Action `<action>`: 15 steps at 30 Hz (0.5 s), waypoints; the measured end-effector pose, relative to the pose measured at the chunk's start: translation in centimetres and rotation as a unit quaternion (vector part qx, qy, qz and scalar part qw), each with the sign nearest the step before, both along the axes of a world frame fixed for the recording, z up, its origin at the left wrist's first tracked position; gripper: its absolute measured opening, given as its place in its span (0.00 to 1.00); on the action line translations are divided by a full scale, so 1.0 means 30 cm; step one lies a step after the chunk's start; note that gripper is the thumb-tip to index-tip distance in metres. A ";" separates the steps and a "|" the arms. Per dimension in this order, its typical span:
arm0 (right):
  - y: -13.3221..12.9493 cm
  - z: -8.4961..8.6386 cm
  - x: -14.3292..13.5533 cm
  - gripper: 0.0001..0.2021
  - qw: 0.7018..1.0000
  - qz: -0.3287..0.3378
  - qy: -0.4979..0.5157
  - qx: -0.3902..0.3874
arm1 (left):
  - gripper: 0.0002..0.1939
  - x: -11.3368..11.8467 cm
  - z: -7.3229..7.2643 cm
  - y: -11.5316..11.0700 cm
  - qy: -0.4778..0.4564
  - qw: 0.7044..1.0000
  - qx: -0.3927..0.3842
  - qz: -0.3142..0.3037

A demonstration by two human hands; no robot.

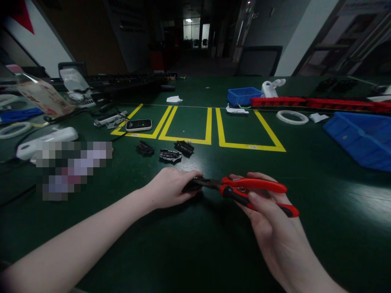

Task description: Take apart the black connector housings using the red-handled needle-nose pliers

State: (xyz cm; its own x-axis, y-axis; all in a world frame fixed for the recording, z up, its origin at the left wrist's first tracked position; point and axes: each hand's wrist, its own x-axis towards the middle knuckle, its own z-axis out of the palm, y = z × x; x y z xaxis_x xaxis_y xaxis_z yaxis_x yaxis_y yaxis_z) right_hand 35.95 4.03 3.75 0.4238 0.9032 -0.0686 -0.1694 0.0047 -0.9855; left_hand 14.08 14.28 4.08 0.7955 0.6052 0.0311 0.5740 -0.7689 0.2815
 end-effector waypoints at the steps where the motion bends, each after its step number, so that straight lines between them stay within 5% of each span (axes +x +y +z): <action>1: -0.005 -0.003 0.000 0.21 1.000 -0.002 -0.006 0.004 | 0.21 -0.001 0.001 0.000 0.001 1.000 -0.002 -0.001; 15: -0.005 0.013 -0.005 0.21 0.995 -0.015 -0.049 0.088 | 0.35 0.002 -0.005 0.002 0.006 1.000 -0.009 0.025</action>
State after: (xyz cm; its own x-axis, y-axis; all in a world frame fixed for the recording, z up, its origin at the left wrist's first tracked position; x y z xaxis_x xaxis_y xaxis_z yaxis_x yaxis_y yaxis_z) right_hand 35.81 3.89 4.15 0.4482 0.8841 0.1319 -0.0691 0.1814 -0.9810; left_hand 14.12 14.34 3.93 0.7644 0.6447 0.0113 0.6148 -0.7340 0.2884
